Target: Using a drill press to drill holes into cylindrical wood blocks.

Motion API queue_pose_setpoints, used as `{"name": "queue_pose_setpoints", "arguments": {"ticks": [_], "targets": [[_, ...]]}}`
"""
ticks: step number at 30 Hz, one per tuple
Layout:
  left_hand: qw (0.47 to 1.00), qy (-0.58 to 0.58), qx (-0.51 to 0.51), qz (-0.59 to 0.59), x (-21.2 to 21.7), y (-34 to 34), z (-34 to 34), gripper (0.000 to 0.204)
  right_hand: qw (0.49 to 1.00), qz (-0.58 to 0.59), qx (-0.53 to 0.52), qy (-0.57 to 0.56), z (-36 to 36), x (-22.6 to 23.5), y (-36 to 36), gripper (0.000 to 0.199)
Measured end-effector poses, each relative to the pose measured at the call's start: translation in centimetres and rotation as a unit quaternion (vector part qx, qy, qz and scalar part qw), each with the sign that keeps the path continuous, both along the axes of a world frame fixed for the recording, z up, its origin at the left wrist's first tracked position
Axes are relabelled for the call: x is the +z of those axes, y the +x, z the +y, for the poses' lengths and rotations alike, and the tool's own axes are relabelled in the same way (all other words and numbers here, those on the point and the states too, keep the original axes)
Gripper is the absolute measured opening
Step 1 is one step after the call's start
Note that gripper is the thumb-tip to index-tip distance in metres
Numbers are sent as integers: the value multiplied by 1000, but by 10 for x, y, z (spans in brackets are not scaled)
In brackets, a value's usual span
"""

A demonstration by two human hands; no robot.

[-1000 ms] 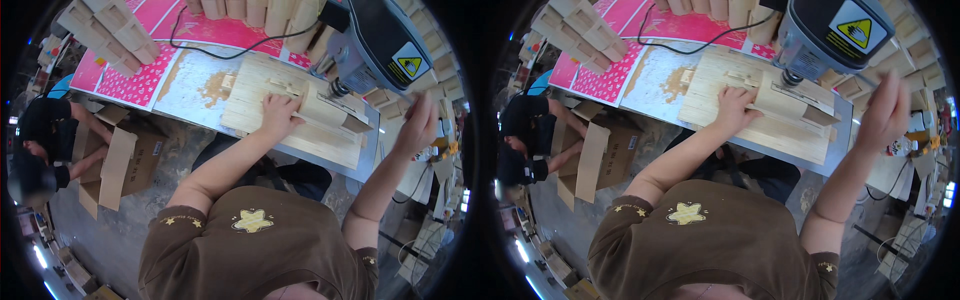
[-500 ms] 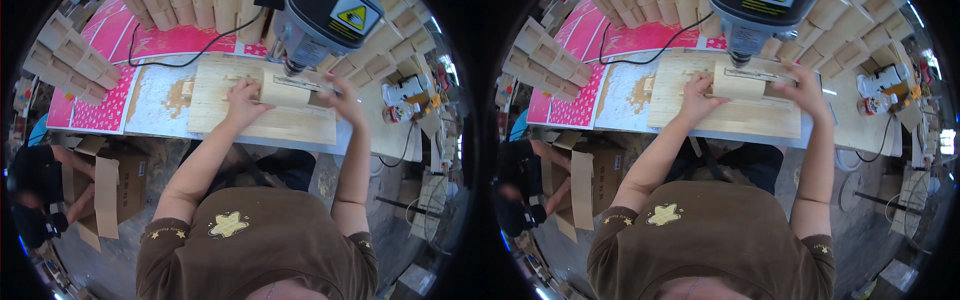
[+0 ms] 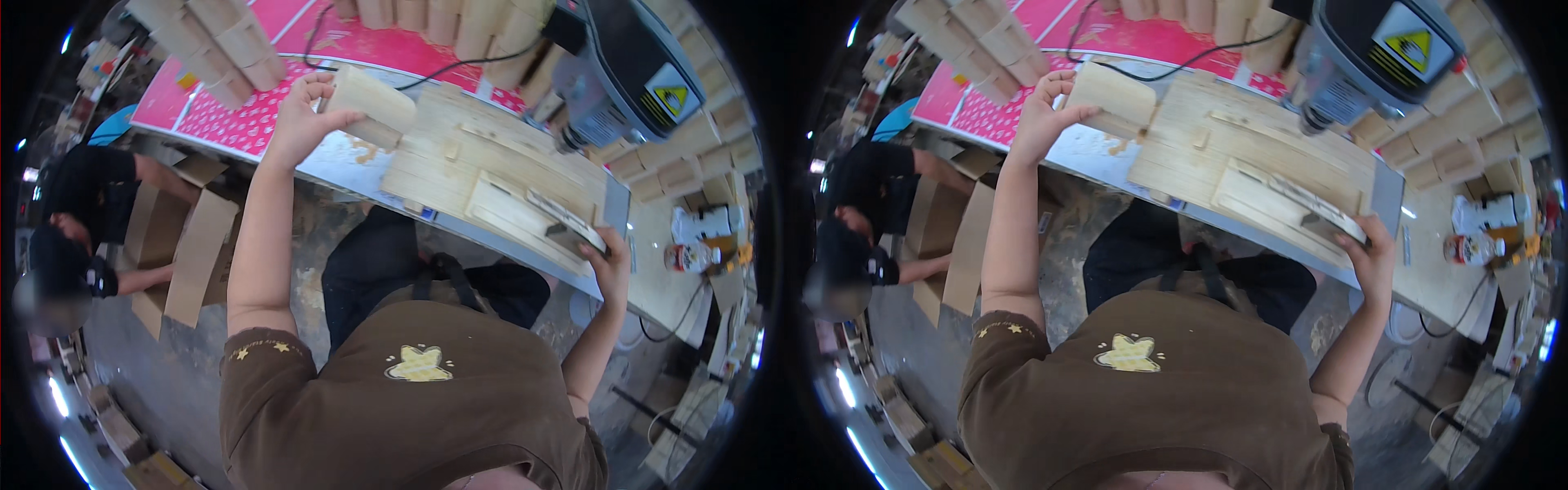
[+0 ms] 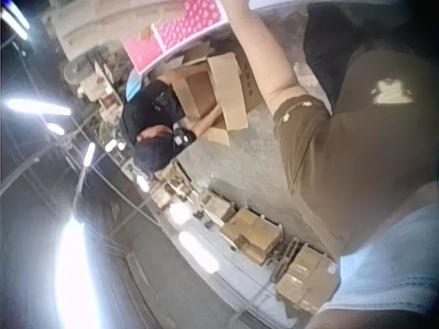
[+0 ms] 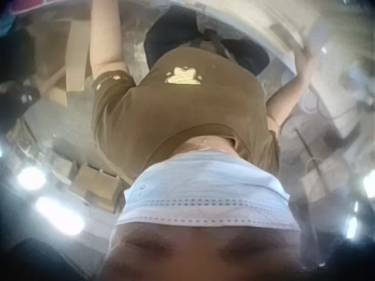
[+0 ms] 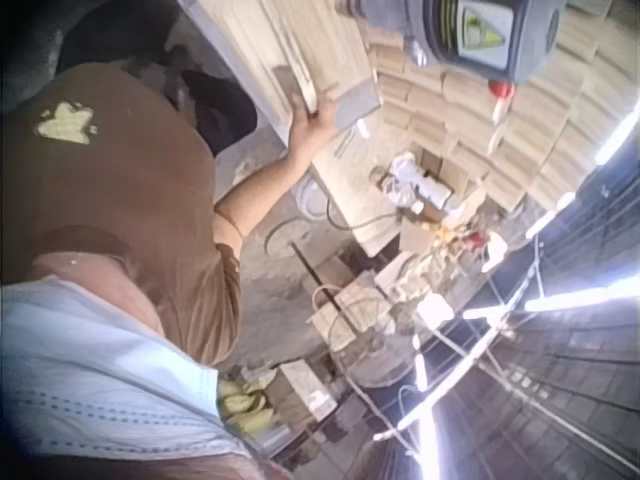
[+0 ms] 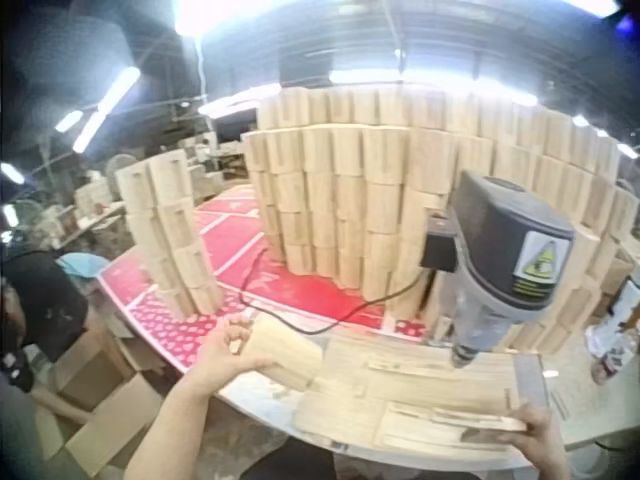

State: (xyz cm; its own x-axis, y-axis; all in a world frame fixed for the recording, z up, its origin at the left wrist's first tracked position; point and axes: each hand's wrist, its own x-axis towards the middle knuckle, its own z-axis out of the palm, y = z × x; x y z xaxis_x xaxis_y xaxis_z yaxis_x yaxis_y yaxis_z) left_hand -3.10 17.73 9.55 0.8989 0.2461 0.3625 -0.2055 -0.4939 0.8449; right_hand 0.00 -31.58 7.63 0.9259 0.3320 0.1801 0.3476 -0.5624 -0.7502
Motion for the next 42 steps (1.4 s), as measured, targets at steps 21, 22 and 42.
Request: {"name": "queue_pose_setpoints", "arguments": {"ticks": [21, 22, 42], "targets": [[898, 298, 305, 106, -9, 24, 132, 53, 999, -8, -20, 35, 18, 4, -17, 28], [894, 273, 327, 142, 16, 27, 114, 55, 999, -16, -26, 39, 17, 5, -19, 28], [898, 177, 393, -82, 270, 357, 77, 83, 996, 17, -85, -9, 21, 10, -16, 27]]}}
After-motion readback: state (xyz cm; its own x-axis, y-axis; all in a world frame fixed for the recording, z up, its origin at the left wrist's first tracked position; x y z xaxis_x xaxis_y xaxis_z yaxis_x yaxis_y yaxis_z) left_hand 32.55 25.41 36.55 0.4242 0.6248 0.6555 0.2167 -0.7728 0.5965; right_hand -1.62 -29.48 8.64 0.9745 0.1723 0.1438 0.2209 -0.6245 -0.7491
